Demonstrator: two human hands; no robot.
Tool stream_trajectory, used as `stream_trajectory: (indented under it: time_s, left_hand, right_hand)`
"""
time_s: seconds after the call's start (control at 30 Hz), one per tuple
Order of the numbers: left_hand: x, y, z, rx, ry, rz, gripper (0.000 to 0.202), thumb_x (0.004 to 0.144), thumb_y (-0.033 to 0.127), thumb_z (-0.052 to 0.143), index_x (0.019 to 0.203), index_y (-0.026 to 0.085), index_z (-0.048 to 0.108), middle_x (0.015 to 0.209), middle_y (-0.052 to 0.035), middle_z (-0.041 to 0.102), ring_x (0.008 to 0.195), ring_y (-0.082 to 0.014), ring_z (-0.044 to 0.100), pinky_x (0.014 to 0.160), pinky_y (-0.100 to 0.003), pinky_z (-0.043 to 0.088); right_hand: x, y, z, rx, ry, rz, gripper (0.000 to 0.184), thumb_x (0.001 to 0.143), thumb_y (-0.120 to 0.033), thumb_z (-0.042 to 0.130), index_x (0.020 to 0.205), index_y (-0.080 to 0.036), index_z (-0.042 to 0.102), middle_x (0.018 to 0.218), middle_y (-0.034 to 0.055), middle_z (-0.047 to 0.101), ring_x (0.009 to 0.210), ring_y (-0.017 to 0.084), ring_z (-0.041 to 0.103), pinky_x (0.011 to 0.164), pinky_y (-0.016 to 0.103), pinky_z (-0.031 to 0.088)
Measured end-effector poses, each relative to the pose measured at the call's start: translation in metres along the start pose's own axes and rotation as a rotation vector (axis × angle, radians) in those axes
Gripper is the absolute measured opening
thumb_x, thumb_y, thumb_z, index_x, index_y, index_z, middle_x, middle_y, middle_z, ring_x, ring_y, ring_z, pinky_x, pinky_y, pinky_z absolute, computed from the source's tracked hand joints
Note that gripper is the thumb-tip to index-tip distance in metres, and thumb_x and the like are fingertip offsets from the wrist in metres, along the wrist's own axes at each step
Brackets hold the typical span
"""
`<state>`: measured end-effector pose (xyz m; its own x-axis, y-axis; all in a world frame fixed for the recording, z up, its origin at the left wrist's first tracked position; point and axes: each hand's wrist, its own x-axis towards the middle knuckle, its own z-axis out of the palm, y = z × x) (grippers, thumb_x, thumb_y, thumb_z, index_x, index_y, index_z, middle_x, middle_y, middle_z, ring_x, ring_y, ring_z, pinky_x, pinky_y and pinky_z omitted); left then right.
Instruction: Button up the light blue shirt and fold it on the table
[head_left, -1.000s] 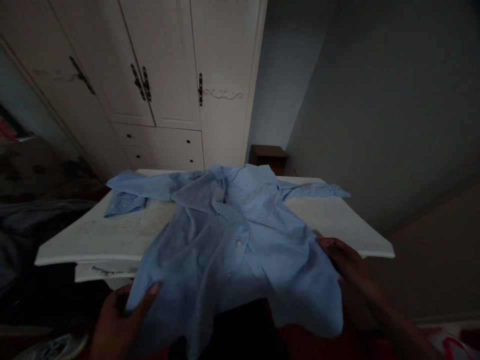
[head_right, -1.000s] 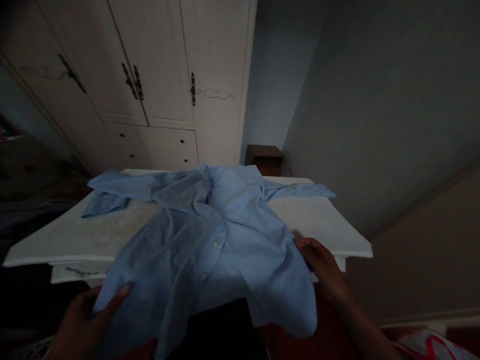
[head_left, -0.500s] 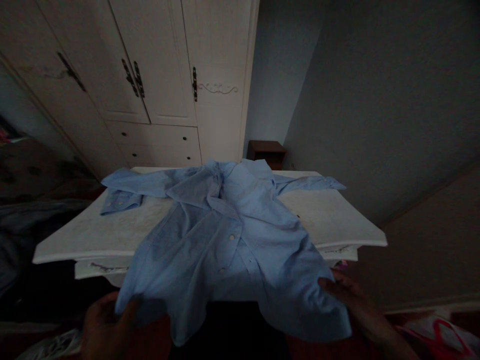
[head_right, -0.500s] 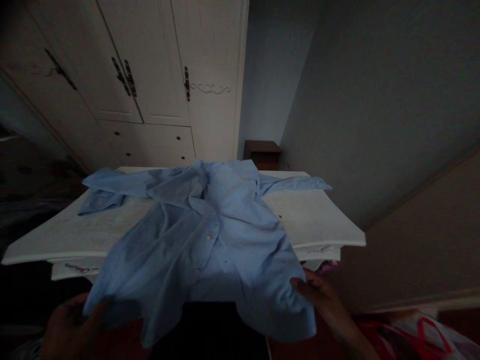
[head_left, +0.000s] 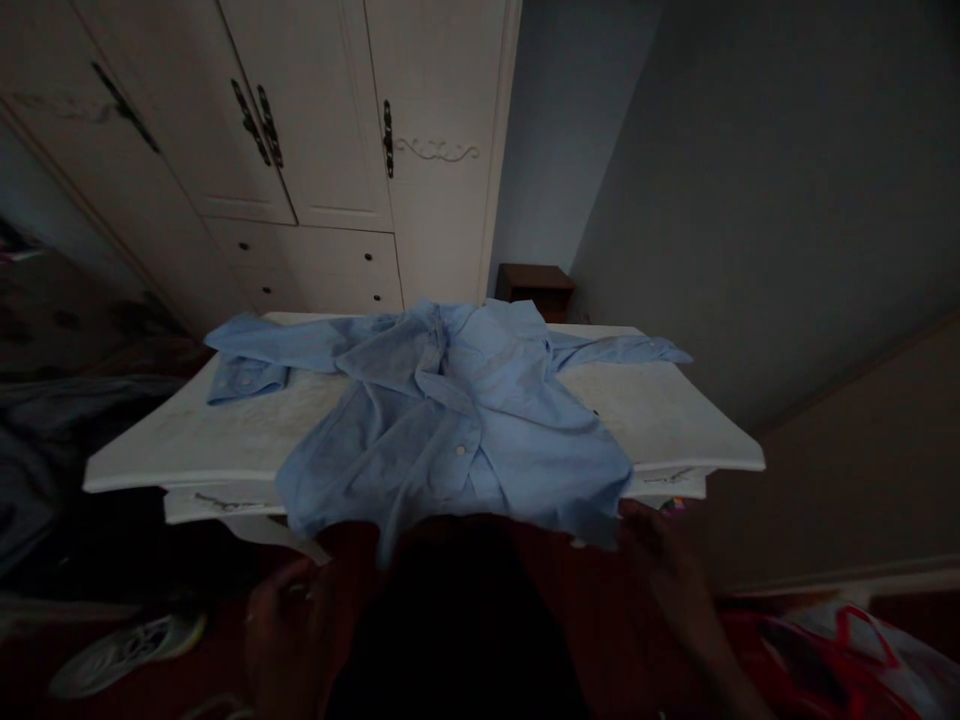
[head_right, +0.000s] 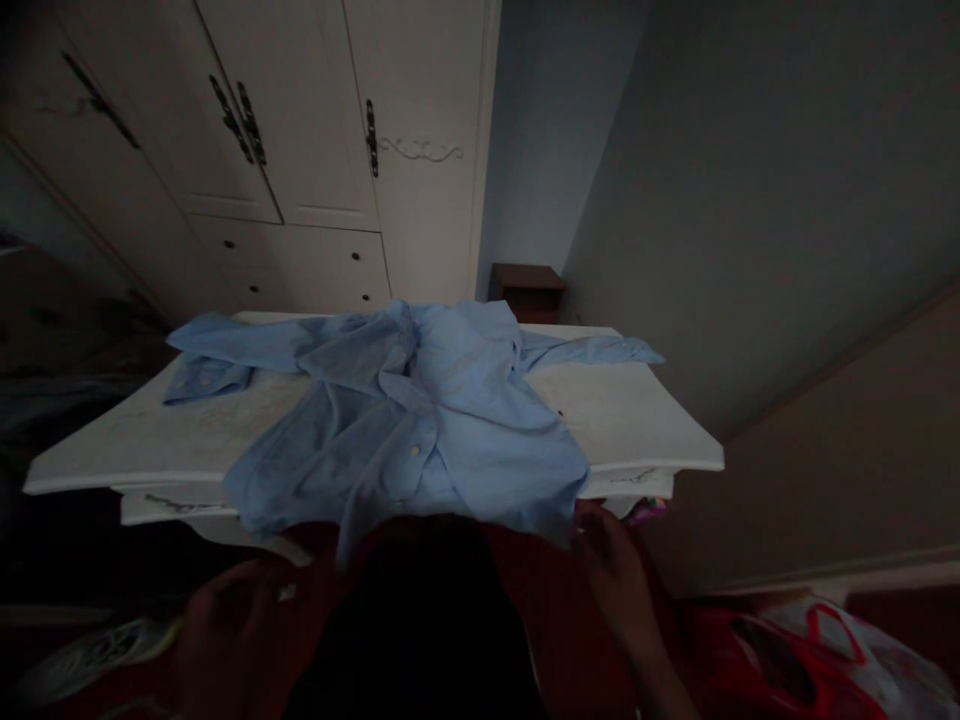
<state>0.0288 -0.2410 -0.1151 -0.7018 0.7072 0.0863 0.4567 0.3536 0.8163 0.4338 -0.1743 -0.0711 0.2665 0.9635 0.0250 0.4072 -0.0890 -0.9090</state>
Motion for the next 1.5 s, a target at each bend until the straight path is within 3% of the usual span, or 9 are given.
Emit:
stream_trajectory:
  time_s: [0.13, 0.27, 0.37, 0.47, 0.6, 0.7, 1.0, 1.17, 1.5]
  left_hand:
    - [-0.023, 0.021, 0.034, -0.062, -0.240, 0.070, 0.048, 0.069, 0.058, 0.061, 0.095, 0.018, 0.062, 0.102, -0.0118, 0.067, 0.097, -0.0307, 0.065, 0.088, -0.047, 0.051]
    - [-0.031, 0.034, 0.067, -0.144, -0.352, 0.053, 0.052, 0.074, 0.055, 0.061, 0.106, 0.015, 0.059, 0.109, -0.0150, 0.066, 0.104, -0.0319, 0.063, 0.093, -0.048, 0.049]
    - [-0.032, 0.036, 0.080, -0.195, -0.246, 0.002, 0.063, 0.072, 0.051, 0.067, 0.121, 0.015, 0.050, 0.123, -0.0173, 0.058, 0.119, -0.0338, 0.055, 0.099, -0.051, 0.045]
    - [-0.032, 0.032, 0.085, -0.378, -0.156, -0.208, 0.071, 0.064, 0.044, 0.077, 0.122, 0.016, 0.048, 0.125, -0.0159, 0.057, 0.122, -0.0328, 0.053, 0.096, -0.047, 0.048]
    - [-0.033, 0.023, 0.090, -0.872, -0.388, -0.719, 0.043, 0.069, 0.034, 0.077, 0.104, 0.018, 0.057, 0.103, -0.0100, 0.068, 0.093, -0.0252, 0.067, 0.073, -0.038, 0.055]
    - [-0.035, 0.019, 0.093, -1.074, -0.476, -0.827, 0.023, 0.077, 0.029, 0.070, 0.096, 0.020, 0.062, 0.096, -0.0072, 0.070, 0.084, -0.0214, 0.069, 0.068, -0.033, 0.054]
    - [-0.049, 0.025, 0.077, -1.309, -0.279, -0.648, 0.036, 0.075, 0.023, 0.072, 0.110, 0.018, 0.064, 0.109, -0.0056, 0.071, 0.104, -0.0202, 0.066, 0.091, -0.030, 0.054]
    - [-0.081, 0.010, 0.070, -1.089, -0.470, -0.703, 0.043, 0.069, 0.032, 0.079, 0.105, 0.015, 0.065, 0.095, -0.0078, 0.074, 0.104, -0.0287, 0.067, 0.091, -0.043, 0.056]
    - [-0.089, -0.017, 0.083, -0.374, -0.772, -0.070, 0.065, 0.079, 0.060, 0.057, 0.122, 0.011, 0.061, 0.129, -0.0142, 0.062, 0.134, -0.0317, 0.043, 0.115, -0.047, 0.026]
  right_hand:
    - [-0.023, -0.023, 0.044, -0.086, 0.100, -0.206, 0.028, 0.080, -0.043, 0.060, 0.100, -0.024, 0.058, 0.097, 0.0081, 0.065, 0.089, 0.025, 0.063, 0.081, 0.040, 0.053]
    - [-0.036, -0.037, 0.091, -0.134, -0.187, -0.356, 0.019, 0.084, -0.036, 0.057, 0.099, -0.024, 0.061, 0.087, 0.0043, 0.066, 0.081, 0.022, 0.065, 0.076, 0.035, 0.054]
    - [-0.035, -0.035, 0.117, -0.256, -0.306, -0.338, 0.030, 0.085, -0.036, 0.057, 0.112, -0.023, 0.059, 0.086, 0.0039, 0.069, 0.076, 0.022, 0.067, 0.072, 0.036, 0.054]
    - [-0.031, -0.032, 0.132, -0.454, -0.308, -0.242, 0.041, 0.086, -0.039, 0.057, 0.123, -0.020, 0.055, 0.083, 0.0042, 0.071, 0.079, 0.025, 0.070, 0.071, 0.035, 0.053]
    - [-0.031, -0.033, 0.144, -0.648, -0.239, -0.125, 0.049, 0.090, -0.045, 0.053, 0.130, -0.017, 0.051, 0.082, 0.0048, 0.073, 0.080, 0.025, 0.071, 0.069, 0.031, 0.050]
    - [-0.029, -0.034, 0.151, -0.712, -0.169, -0.073, 0.049, 0.090, -0.051, 0.053, 0.126, -0.018, 0.053, 0.083, 0.0064, 0.074, 0.080, 0.026, 0.072, 0.067, 0.030, 0.048]
    - [-0.017, -0.030, 0.161, -0.635, -0.059, -0.061, 0.028, 0.093, -0.038, 0.050, 0.109, -0.019, 0.064, 0.088, 0.0069, 0.075, 0.079, 0.022, 0.071, 0.066, 0.026, 0.043]
    - [-0.016, -0.023, 0.158, -0.556, -0.107, -0.093, 0.029, 0.092, -0.045, 0.051, 0.104, -0.020, 0.062, 0.087, 0.0048, 0.075, 0.080, 0.022, 0.071, 0.065, 0.026, 0.043]
    - [-0.012, -0.027, 0.170, -0.653, -0.046, -0.044, 0.033, 0.093, -0.044, 0.047, 0.111, -0.018, 0.058, 0.088, 0.0108, 0.074, 0.080, 0.025, 0.070, 0.067, 0.030, 0.043]
